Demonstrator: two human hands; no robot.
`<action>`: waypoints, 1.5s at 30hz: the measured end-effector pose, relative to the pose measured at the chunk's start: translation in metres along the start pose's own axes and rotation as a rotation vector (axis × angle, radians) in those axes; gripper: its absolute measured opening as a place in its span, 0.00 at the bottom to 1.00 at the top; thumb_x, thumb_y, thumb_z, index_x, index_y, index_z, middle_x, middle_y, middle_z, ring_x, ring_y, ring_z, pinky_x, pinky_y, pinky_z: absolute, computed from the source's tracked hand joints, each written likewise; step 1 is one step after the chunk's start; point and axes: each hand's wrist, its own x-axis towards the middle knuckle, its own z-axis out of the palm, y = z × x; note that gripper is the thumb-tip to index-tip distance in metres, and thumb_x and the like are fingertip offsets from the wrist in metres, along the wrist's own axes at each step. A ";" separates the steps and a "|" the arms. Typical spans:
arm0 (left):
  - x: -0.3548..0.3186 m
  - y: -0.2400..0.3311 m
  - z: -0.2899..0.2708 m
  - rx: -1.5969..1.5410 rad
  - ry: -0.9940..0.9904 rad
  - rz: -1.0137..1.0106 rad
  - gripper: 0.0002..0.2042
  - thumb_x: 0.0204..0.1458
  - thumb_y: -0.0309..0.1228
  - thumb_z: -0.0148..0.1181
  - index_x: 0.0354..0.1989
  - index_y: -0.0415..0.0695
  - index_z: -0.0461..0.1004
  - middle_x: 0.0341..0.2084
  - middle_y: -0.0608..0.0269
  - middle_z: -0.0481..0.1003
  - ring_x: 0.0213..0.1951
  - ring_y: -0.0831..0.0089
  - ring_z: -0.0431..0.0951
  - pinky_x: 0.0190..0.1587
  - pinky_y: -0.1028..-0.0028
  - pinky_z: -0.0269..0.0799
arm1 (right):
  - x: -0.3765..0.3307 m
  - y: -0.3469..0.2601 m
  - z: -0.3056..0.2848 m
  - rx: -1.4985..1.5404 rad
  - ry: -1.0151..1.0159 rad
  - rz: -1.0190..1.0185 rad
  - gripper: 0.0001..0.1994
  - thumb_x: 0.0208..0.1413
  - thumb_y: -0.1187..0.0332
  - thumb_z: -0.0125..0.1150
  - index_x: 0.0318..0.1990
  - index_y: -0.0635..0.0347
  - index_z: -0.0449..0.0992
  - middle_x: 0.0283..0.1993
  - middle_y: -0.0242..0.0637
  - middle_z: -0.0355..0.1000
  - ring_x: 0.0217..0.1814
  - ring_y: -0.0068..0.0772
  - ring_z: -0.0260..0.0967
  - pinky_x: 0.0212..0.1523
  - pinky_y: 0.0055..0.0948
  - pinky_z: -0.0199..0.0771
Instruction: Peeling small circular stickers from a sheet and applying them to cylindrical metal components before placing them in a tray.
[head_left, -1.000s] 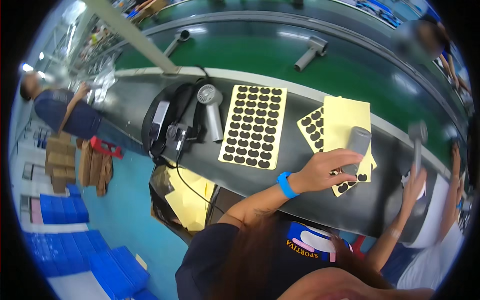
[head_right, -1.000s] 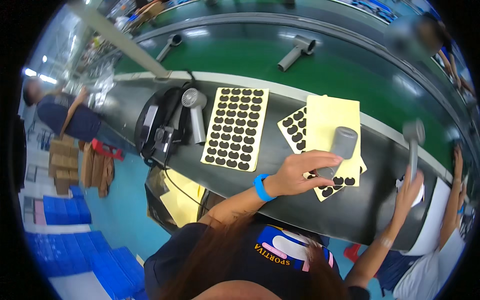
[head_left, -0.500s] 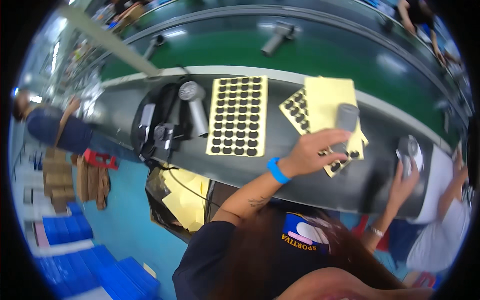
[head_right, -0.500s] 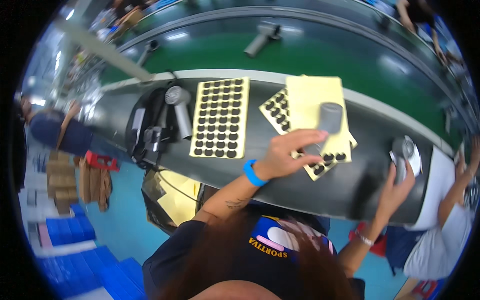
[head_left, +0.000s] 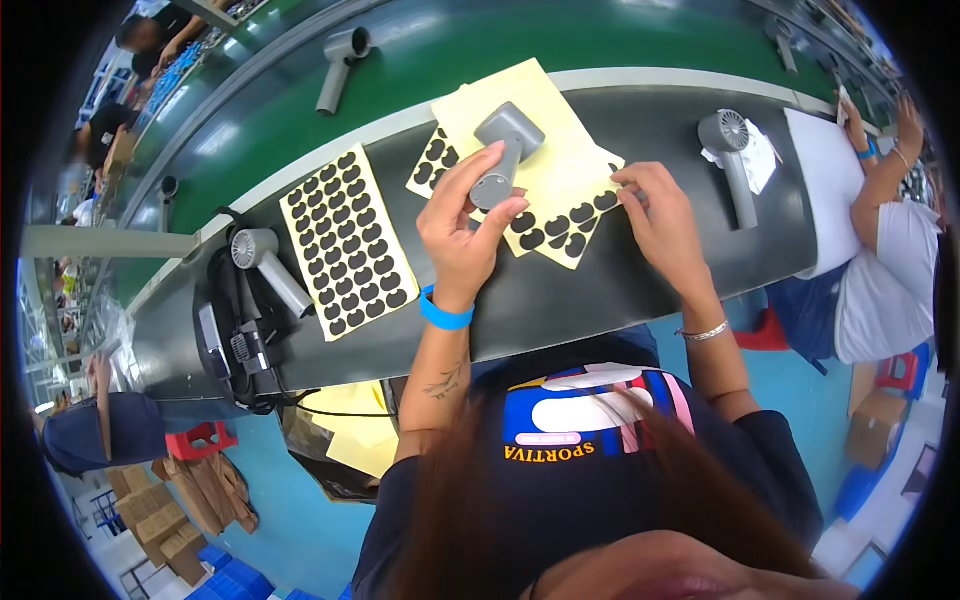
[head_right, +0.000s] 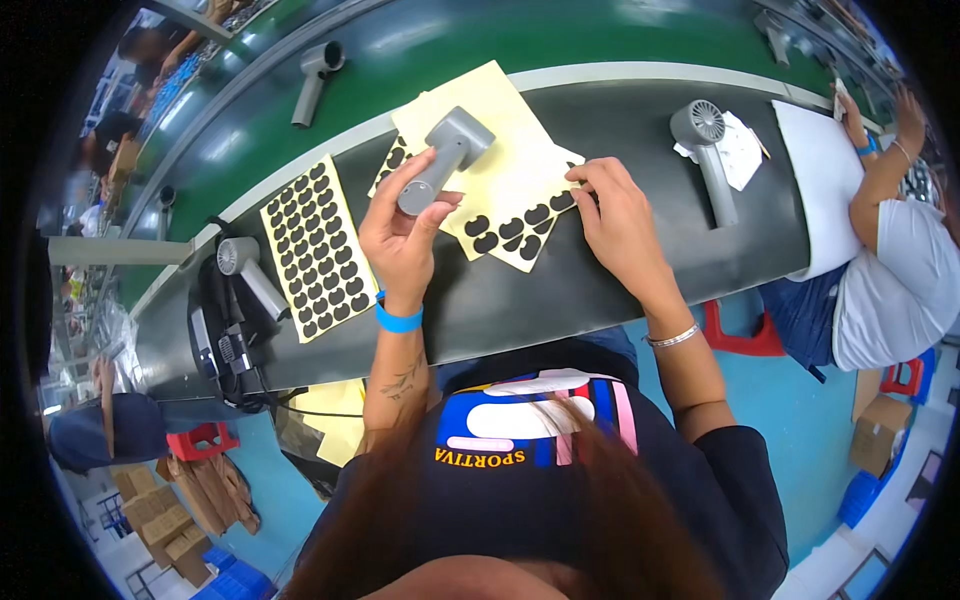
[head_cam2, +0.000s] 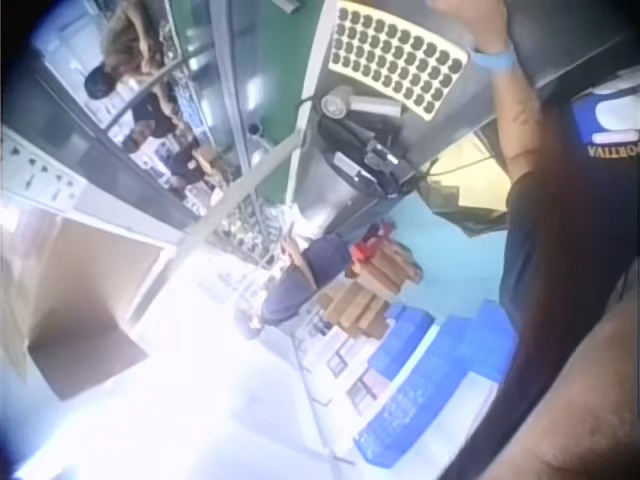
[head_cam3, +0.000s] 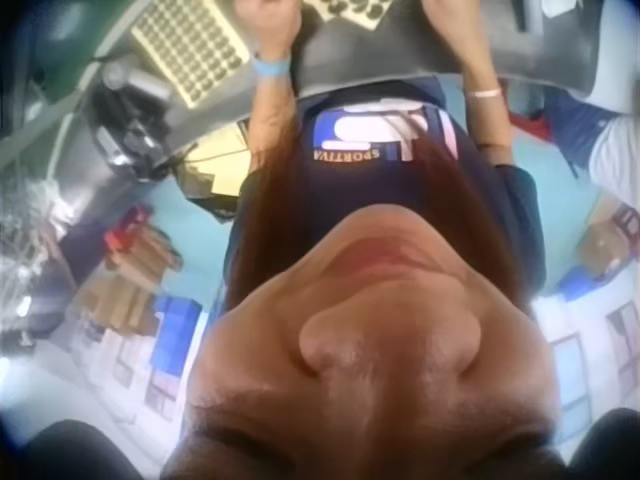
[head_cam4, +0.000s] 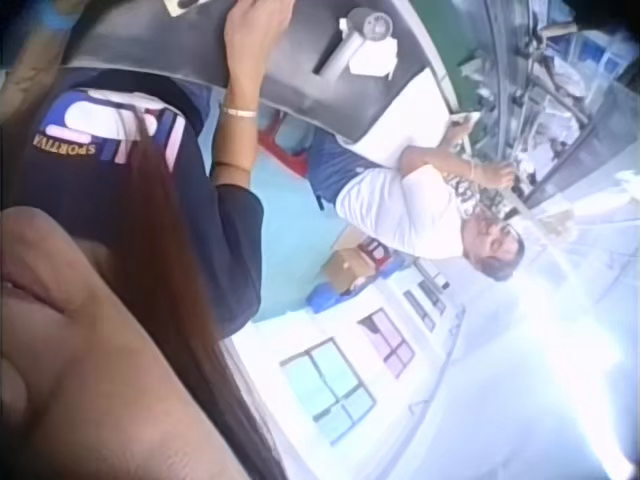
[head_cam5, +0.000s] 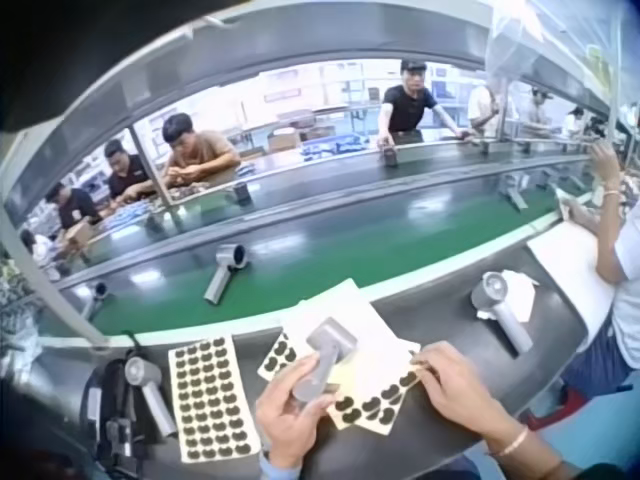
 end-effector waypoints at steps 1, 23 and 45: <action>-0.001 0.000 0.000 0.013 -0.002 -0.004 0.21 0.46 0.23 0.67 0.51 0.35 0.72 0.48 0.51 0.73 0.41 0.67 0.78 0.41 0.72 0.81 | -0.002 0.003 0.000 -0.017 0.000 0.054 0.08 0.52 0.79 0.57 0.41 0.65 0.73 0.41 0.39 0.69 0.34 0.32 0.70 0.34 0.26 0.70; -0.011 0.022 0.010 0.400 -0.227 0.138 0.22 0.42 0.24 0.65 0.48 0.30 0.71 0.43 0.46 0.77 0.45 0.53 0.77 0.49 0.66 0.72 | -0.012 0.021 0.019 -0.064 0.039 0.058 0.06 0.45 0.78 0.60 0.31 0.58 0.70 0.33 0.41 0.66 0.40 0.46 0.65 0.40 0.37 0.65; -0.005 0.030 0.022 0.278 -0.257 -0.018 0.21 0.42 0.20 0.67 0.48 0.40 0.75 0.49 0.54 0.73 0.38 0.71 0.77 0.31 0.77 0.72 | -0.026 -0.028 -0.051 0.552 0.178 0.157 0.09 0.54 0.81 0.56 0.41 0.64 0.67 0.35 0.31 0.67 0.37 0.19 0.65 0.41 0.18 0.66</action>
